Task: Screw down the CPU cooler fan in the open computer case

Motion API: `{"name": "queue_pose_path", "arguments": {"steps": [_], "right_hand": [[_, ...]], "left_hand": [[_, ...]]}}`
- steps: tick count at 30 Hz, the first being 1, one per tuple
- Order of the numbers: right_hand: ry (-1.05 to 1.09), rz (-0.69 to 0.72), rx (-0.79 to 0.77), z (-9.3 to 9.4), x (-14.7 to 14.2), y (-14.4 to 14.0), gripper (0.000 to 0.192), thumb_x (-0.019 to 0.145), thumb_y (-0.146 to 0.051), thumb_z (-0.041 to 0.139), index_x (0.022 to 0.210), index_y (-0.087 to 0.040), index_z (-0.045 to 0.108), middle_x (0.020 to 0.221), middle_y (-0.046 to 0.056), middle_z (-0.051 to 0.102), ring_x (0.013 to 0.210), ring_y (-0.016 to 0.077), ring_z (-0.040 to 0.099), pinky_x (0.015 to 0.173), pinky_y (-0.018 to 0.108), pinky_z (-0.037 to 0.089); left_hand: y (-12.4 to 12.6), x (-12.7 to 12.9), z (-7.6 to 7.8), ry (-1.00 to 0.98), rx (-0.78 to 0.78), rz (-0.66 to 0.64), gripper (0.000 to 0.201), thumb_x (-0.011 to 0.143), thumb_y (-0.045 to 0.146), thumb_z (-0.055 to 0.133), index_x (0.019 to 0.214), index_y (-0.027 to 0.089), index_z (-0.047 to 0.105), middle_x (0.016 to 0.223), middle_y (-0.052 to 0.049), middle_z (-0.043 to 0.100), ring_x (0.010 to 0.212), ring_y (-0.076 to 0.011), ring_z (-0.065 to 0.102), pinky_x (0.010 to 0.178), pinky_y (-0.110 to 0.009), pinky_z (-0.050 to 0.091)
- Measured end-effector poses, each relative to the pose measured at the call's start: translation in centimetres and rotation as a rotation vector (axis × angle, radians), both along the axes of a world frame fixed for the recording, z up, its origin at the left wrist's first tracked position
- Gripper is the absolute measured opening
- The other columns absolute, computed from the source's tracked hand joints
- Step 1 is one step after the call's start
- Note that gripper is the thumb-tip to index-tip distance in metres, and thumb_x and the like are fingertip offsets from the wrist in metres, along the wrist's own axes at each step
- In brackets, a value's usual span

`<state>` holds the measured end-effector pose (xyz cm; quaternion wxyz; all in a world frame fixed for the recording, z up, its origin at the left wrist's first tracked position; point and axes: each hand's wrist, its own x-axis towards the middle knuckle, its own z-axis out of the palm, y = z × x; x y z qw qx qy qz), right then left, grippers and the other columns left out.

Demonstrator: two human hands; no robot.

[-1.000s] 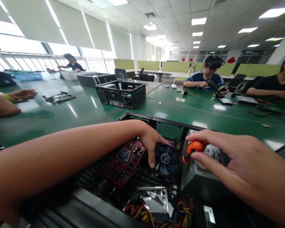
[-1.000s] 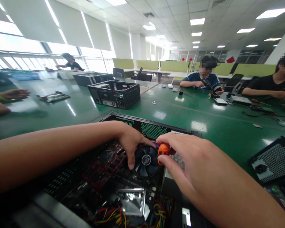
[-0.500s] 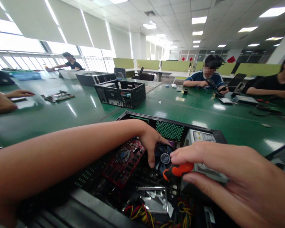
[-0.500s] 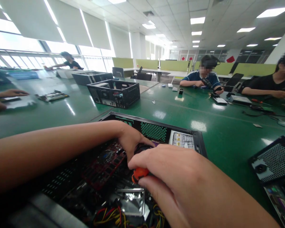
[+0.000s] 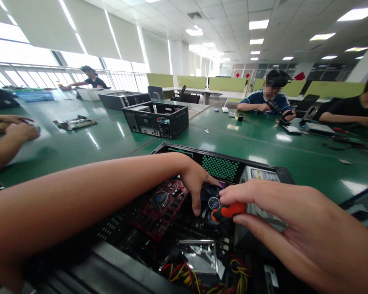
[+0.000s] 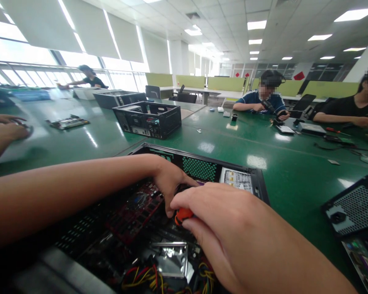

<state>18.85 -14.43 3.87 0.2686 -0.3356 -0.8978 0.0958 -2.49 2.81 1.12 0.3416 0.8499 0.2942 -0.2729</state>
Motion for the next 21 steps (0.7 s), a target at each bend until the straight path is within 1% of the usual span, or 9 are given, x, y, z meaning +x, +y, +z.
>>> {"name": "queue_pose_path", "arguments": {"steps": [2,6,8,10,13,14,17,19,21], "right_hand": [[0.002,-0.004,0.016,0.03,0.01,0.11,0.029,0.109,-0.019,0.055,0.121,-0.032,0.077,0.115,0.001,0.087,0.095,0.0181,0.084,0.084,0.028,0.066],[-0.044,-0.057,0.051,-0.03,0.33,0.2,0.011,0.104,-0.031,0.069,0.099,-0.03,0.079,0.09,-0.001,0.083,0.074,0.0185,0.076,0.064,0.029,0.06],[-0.036,-0.057,0.06,-0.07,0.46,0.24,0.01,0.103,-0.033,0.073,0.095,-0.029,0.078,0.085,-0.003,0.08,0.071,0.0172,0.074,0.06,0.028,0.057],[-0.012,-0.025,0.06,-0.11,0.47,0.32,0.011,0.106,-0.026,0.067,0.104,-0.029,0.077,0.094,-0.002,0.082,0.081,0.0161,0.077,0.069,0.026,0.061],[0.0,0.017,0.077,-0.26,0.37,0.43,0.031,0.107,-0.011,0.054,0.124,-0.028,0.074,0.118,0.001,0.085,0.106,0.0159,0.08,0.094,0.027,0.063],[-0.004,0.022,0.081,-0.32,0.33,0.42,0.035,0.106,-0.009,0.052,0.126,-0.027,0.074,0.124,0.002,0.085,0.11,0.0164,0.08,0.098,0.028,0.063],[-0.027,0.015,0.068,-0.41,0.26,0.26,0.033,0.107,-0.013,0.052,0.125,-0.028,0.075,0.124,0.002,0.086,0.108,0.0184,0.082,0.099,0.032,0.065],[-0.033,0.002,0.069,-0.37,0.34,0.05,0.028,0.109,-0.02,0.055,0.123,-0.031,0.076,0.121,0.001,0.086,0.103,0.0192,0.084,0.094,0.032,0.068],[-0.003,-0.041,0.084,-0.26,0.62,-0.19,0.026,0.11,-0.025,0.055,0.126,-0.035,0.073,0.123,-0.001,0.086,0.105,0.0196,0.084,0.093,0.031,0.068]], "left_hand": [[0.11,-0.05,-0.12,-0.002,-0.004,0.005,0.131,0.051,0.039,0.1,0.17,0.025,0.048,0.163,-0.001,0.064,0.153,-0.0367,0.055,0.129,-0.039,0.04],[0.17,-0.12,-0.2,0.013,-0.044,0.008,0.132,0.052,0.036,0.099,0.172,0.024,0.045,0.158,-0.001,0.068,0.152,-0.0358,0.056,0.128,-0.038,0.042],[0.14,-0.14,-0.19,0.011,-0.041,0.009,0.134,0.052,0.036,0.099,0.173,0.024,0.042,0.161,-0.003,0.066,0.153,-0.0357,0.055,0.128,-0.038,0.041],[0.12,-0.15,-0.18,0.01,-0.02,0.005,0.135,0.053,0.038,0.099,0.174,0.023,0.042,0.163,-0.004,0.063,0.152,-0.0359,0.056,0.128,-0.039,0.042],[0.14,-0.16,-0.17,0.023,-0.007,-0.003,0.132,0.054,0.039,0.099,0.172,0.023,0.045,0.161,-0.005,0.065,0.147,-0.0356,0.061,0.127,-0.04,0.043],[0.15,-0.17,-0.18,0.021,-0.012,-0.004,0.13,0.053,0.04,0.1,0.171,0.024,0.046,0.159,-0.004,0.067,0.145,-0.0352,0.062,0.127,-0.04,0.043],[0.17,-0.19,-0.2,-0.024,-0.026,-0.003,0.128,0.053,0.041,0.1,0.169,0.026,0.049,0.157,-0.001,0.069,0.146,-0.0343,0.061,0.127,-0.04,0.043],[0.15,-0.25,-0.19,-0.03,-0.016,0.004,0.129,0.051,0.04,0.1,0.169,0.027,0.049,0.158,0.0,0.068,0.148,-0.035,0.06,0.127,-0.041,0.043],[0.15,-0.42,-0.19,-0.007,-0.016,0.012,0.129,0.05,0.038,0.1,0.168,0.027,0.051,0.158,0.0,0.068,0.147,-0.0359,0.06,0.126,-0.04,0.044]]}}
